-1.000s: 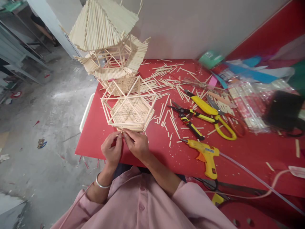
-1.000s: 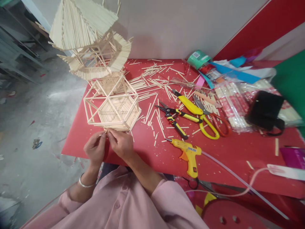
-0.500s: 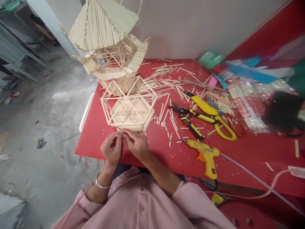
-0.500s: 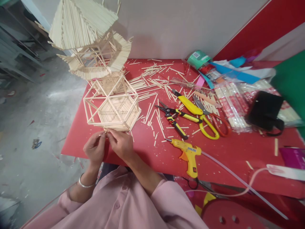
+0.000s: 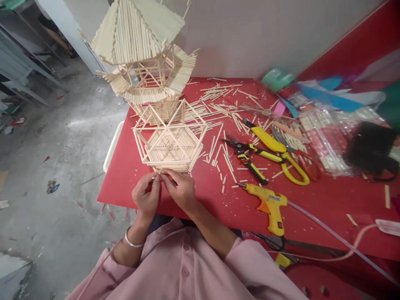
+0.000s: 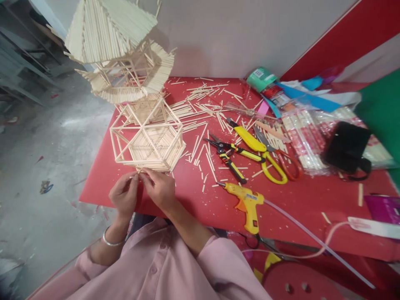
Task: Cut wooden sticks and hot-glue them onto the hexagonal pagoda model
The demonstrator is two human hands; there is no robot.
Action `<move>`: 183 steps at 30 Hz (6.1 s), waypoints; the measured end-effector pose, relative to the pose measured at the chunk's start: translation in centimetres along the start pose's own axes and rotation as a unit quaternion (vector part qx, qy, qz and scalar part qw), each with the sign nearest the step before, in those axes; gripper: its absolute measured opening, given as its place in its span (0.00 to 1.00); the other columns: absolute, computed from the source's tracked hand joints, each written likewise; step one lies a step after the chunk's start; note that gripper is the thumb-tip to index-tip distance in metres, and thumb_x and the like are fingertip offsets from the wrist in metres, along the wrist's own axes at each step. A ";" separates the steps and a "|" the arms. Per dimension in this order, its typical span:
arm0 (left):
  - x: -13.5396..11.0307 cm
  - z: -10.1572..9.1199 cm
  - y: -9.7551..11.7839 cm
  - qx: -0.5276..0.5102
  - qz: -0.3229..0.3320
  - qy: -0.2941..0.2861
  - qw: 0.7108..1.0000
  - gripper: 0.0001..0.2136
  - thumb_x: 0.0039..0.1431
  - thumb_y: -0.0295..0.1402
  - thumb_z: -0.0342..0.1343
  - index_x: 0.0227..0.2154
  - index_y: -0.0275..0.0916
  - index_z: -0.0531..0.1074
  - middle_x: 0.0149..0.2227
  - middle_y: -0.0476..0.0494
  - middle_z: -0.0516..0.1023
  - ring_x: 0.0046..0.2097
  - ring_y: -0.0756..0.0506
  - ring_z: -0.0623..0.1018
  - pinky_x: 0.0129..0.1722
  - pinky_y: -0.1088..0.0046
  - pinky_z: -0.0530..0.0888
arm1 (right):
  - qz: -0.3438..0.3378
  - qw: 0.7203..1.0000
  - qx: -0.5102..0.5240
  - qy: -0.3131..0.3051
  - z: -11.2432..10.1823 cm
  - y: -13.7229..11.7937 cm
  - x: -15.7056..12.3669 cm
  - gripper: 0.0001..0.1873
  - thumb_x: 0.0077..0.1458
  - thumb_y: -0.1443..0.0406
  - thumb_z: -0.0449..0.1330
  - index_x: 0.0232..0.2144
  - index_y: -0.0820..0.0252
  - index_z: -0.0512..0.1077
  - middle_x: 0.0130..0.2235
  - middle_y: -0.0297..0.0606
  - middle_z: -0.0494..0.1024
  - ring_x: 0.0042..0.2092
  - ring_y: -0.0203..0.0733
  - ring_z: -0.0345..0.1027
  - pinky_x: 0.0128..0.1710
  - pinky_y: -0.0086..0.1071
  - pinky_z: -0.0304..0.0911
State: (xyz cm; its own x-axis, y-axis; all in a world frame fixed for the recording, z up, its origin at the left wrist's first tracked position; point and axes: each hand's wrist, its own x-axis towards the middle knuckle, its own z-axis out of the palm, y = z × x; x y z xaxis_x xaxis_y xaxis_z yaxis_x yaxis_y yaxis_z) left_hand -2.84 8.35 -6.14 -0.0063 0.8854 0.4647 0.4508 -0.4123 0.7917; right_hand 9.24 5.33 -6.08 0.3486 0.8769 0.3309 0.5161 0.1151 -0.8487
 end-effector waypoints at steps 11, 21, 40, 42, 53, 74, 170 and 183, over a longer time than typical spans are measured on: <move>0.0 0.0 0.2 0.007 -0.002 -0.002 1.000 0.05 0.59 0.31 0.61 0.34 0.39 0.81 0.34 0.46 0.84 0.36 0.48 0.83 0.40 0.73 0.79 | 0.003 1.000 0.004 0.001 0.1 0.0 0.0 0.12 0.65 0.59 0.58 0.45 0.54 0.78 0.41 0.35 0.85 0.40 0.38 0.80 0.43 0.28 0.71; 0.0 0.0 0.2 0.017 -0.006 -0.005 1.000 0.05 0.59 0.32 0.60 0.34 0.40 0.81 0.34 0.46 0.84 0.36 0.48 0.83 0.40 0.73 0.79 | 0.016 1.000 -0.016 -0.012 -0.1 -0.1 0.0 0.13 0.65 0.58 0.57 0.46 0.53 0.78 0.41 0.35 0.85 0.39 0.38 0.80 0.43 0.28 0.71; 0.0 0.0 0.1 0.031 -0.015 -0.002 0.999 0.07 0.60 0.35 0.60 0.34 0.39 0.81 0.34 0.45 0.84 0.36 0.47 0.83 0.40 0.71 0.80 | 0.022 0.999 -0.045 -0.022 0.0 0.2 0.0 0.17 0.65 0.55 0.56 0.47 0.55 0.78 0.38 0.37 0.85 0.38 0.40 0.80 0.41 0.28 0.70; 0.0 0.0 0.2 0.025 -0.013 -0.003 1.000 0.06 0.60 0.34 0.60 0.34 0.39 0.81 0.34 0.45 0.84 0.36 0.47 0.83 0.39 0.72 0.79 | 0.026 0.998 -0.046 -0.025 0.0 0.2 0.0 0.17 0.65 0.55 0.56 0.47 0.55 0.78 0.38 0.37 0.85 0.37 0.40 0.80 0.40 0.28 0.70; -0.1 0.0 0.1 0.019 -0.028 -0.005 0.999 0.07 0.60 0.35 0.60 0.34 0.39 0.81 0.34 0.44 0.84 0.36 0.47 0.83 0.39 0.71 0.79 | 0.028 0.998 -0.047 -0.023 0.0 0.1 0.1 0.16 0.65 0.54 0.56 0.47 0.53 0.79 0.37 0.36 0.85 0.36 0.40 0.80 0.38 0.28 0.70; 0.1 -0.1 0.5 0.024 -0.018 -0.001 1.000 0.06 0.60 0.34 0.60 0.33 0.40 0.81 0.33 0.45 0.84 0.35 0.47 0.83 0.39 0.72 0.80 | 0.029 0.999 -0.034 -0.022 -0.1 0.1 0.1 0.15 0.65 0.55 0.57 0.47 0.52 0.78 0.36 0.35 0.85 0.36 0.39 0.80 0.39 0.27 0.70; -0.3 0.0 -0.1 0.016 -0.022 0.001 1.000 0.06 0.59 0.34 0.60 0.35 0.40 0.81 0.34 0.44 0.84 0.36 0.47 0.83 0.40 0.71 0.80 | 0.028 0.999 0.004 -0.027 -0.3 -0.2 0.0 0.14 0.64 0.59 0.57 0.49 0.52 0.77 0.42 0.36 0.85 0.41 0.40 0.80 0.43 0.28 0.72; -0.2 -0.1 0.2 0.013 -0.023 -0.007 1.000 0.06 0.60 0.33 0.60 0.35 0.39 0.80 0.33 0.45 0.84 0.35 0.47 0.82 0.39 0.71 0.79 | 0.037 0.998 -0.019 -0.036 -0.3 -0.3 0.2 0.13 0.65 0.59 0.56 0.47 0.53 0.77 0.40 0.36 0.85 0.40 0.40 0.80 0.42 0.28 0.70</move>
State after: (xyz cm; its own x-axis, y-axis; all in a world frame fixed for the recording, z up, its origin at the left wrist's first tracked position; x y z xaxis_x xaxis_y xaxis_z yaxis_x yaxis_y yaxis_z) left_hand -2.85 8.09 -5.99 -0.0150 0.9063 0.4225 0.4729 -0.3659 0.8016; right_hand 9.42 5.29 -5.66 0.3312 0.9134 0.2366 0.5210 0.0321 -0.8529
